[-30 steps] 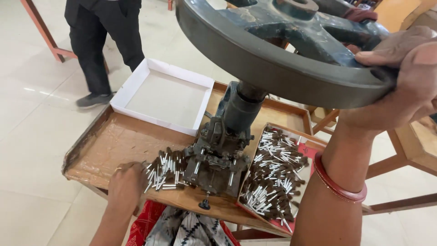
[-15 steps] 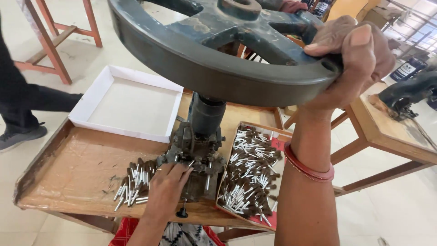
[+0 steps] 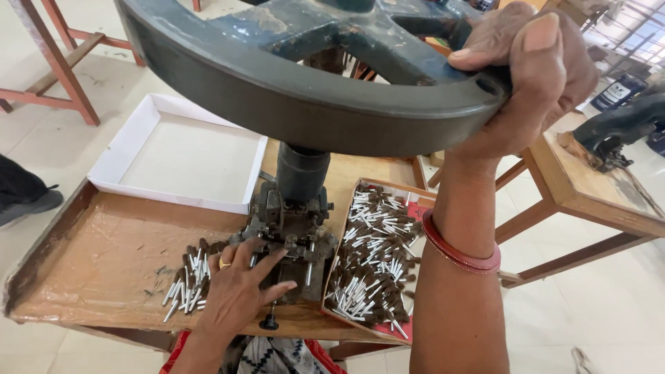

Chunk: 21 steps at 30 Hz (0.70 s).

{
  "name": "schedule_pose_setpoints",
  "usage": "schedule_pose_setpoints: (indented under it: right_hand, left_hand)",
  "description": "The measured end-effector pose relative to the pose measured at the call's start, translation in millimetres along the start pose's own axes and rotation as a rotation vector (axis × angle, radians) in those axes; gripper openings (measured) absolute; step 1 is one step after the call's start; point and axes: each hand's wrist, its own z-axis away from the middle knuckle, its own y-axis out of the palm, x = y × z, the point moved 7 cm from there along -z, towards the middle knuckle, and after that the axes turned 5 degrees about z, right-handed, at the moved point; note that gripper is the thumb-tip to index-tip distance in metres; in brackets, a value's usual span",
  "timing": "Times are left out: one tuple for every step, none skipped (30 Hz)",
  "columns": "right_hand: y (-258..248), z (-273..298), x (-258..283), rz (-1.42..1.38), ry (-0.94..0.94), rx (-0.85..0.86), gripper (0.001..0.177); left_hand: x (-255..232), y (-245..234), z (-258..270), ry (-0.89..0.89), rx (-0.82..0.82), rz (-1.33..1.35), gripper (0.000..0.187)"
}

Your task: Operating a manual wheel-driven press machine to assemble small brushes or swabs.

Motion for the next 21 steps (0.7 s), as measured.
schedule_pose_setpoints:
  right_hand:
    - [-1.0,-2.4,1.7,0.017,-0.015,-0.002,0.05]
    - [-1.8,-3.6,4.2,0.035,-0.024,-0.002,0.05]
    - [-2.6,1.0,13.1,0.043,-0.024,0.002,0.05]
    - [-1.6,3.8,17.0,0.087,0.022,-0.009,0.05]
    - [-0.2,6.9,21.3,0.13,0.067,-0.021,0.05]
    - [15.5,3.3,35.1,0.119,0.064,-0.015,0.05]
    - [31.9,0.1,51.4,0.241,0.027,0.009,0.045]
    - [46.6,-2.0,67.4,0.362,-0.01,0.032,0.039]
    - [74.4,4.5,79.3,0.351,-0.011,0.038,0.039]
    - [106.4,9.9,93.2,0.708,-0.088,0.102,0.036]
    - [137.0,16.1,105.0,1.065,-0.165,0.165,0.033]
    - [140.6,15.6,109.1,1.066,-0.161,0.164,0.033]
    - [148.3,16.2,114.3,1.119,-0.225,0.21,0.03]
    - [156.7,14.6,116.4,1.183,-0.29,0.247,0.027]
    - [142.0,10.0,110.5,1.196,-0.285,0.237,0.027]
    - [129.2,6.6,108.0,1.055,-0.292,0.268,0.026]
    - [118.1,4.2,106.5,0.911,-0.298,0.297,0.026]
    - [100.5,7.6,96.9,0.898,-0.302,0.31,0.026]
    - [72.5,7.3,84.7,0.717,-0.174,0.186,0.031]
    - [44.0,11.7,70.9,0.529,-0.038,0.059,0.036]
    - [31.9,10.0,60.0,0.516,-0.03,0.069,0.036]
  left_hand:
    - [1.6,2.1,0.8,-0.031,0.026,-0.013,0.06]
    - [2.3,4.1,4.4,-0.065,0.057,-0.023,0.056]
    - [-1.2,4.9,5.2,-0.062,0.058,-0.015,0.056]
    - [-3.8,2.9,4.5,-0.046,0.035,-0.017,0.052]
    - [-6.0,0.2,4.3,-0.03,0.013,-0.019,0.049]
    - [-3.9,1.3,3.5,-0.038,0.005,-0.023,0.049]
    - [-0.8,5.5,2.8,-0.061,0.032,0.013,0.042]
    - [1.1,11.0,2.8,-0.084,0.062,0.049,0.036]
    - [0.0,10.0,2.5,-0.094,0.055,0.047,0.036]
    - [0.4,11.4,-2.3,-0.1,0.084,0.033,0.031]
    - [-0.3,13.7,-7.5,-0.106,0.113,0.019,0.027]
    - [-6.8,8.2,-8.8,-0.106,0.118,0.019,0.027]
    - [-12.4,1.3,-11.1,-0.123,0.093,0.002,0.024]
    - [-14.8,-6.8,-19.0,-0.125,0.07,-0.016,0.021]
    - [-17.0,-2.5,-18.5,-0.111,0.077,-0.017,0.021]
    - [-22.1,-4.2,-18.0,-0.081,-0.02,-0.015,0.026]
    - [-25.4,-6.6,-15.3,-0.052,-0.117,-0.012,0.032]
    - [-23.0,0.8,-15.8,-0.067,-0.124,-0.009,0.032]
    - [-18.1,10.9,-15.6,-0.096,-0.095,0.073,0.026]
    - [-13.7,19.9,-10.5,-0.126,-0.059,0.149,0.02]
    - [-20.7,40.2,-2.7,-0.144,-0.06,0.146,0.02]
